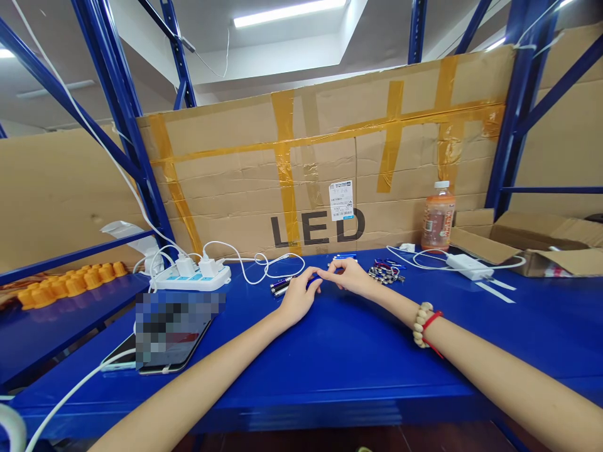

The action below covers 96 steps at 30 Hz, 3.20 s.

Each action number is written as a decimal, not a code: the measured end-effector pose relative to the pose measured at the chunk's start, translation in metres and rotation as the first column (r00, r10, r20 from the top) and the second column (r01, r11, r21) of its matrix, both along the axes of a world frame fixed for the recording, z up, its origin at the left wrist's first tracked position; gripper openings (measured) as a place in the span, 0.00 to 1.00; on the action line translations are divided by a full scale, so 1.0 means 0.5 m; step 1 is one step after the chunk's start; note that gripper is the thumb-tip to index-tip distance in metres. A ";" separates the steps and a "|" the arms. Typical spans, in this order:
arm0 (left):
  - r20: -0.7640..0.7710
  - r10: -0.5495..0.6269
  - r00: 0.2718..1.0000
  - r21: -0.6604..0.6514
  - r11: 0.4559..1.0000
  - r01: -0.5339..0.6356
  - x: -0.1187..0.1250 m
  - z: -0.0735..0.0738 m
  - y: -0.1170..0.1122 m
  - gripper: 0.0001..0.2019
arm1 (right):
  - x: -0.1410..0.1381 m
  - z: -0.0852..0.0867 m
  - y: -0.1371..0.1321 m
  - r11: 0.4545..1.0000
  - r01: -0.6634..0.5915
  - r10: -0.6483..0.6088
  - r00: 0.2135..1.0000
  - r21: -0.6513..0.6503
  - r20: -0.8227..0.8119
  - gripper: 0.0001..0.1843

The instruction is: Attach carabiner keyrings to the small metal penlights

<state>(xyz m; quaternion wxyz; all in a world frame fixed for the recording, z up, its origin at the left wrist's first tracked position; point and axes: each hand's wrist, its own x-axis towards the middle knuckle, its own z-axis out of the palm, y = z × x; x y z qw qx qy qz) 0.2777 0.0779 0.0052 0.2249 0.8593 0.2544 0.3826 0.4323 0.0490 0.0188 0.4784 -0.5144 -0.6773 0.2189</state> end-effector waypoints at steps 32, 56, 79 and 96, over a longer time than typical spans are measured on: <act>0.109 -0.061 0.992 -0.202 0.976 0.082 0.007 -0.008 0.019 0.13 | 0.008 -0.006 0.015 0.989 -0.094 0.103 0.992 0.117 -0.068 0.19; -0.051 -0.151 0.987 -0.041 0.988 0.149 -0.007 -0.009 -0.002 0.04 | 0.042 -0.008 0.019 0.963 -0.263 0.256 0.961 -0.059 -0.100 0.16; 0.015 -0.041 0.999 0.010 0.999 0.041 -0.004 0.001 -0.007 0.04 | 0.027 0.001 0.009 0.989 -0.142 0.141 0.990 -0.034 -0.030 0.19; 0.131 -0.073 0.989 -0.058 0.995 0.082 0.002 0.000 -0.003 0.05 | 0.015 0.006 0.002 0.985 -0.154 0.140 0.974 -0.072 -0.176 0.23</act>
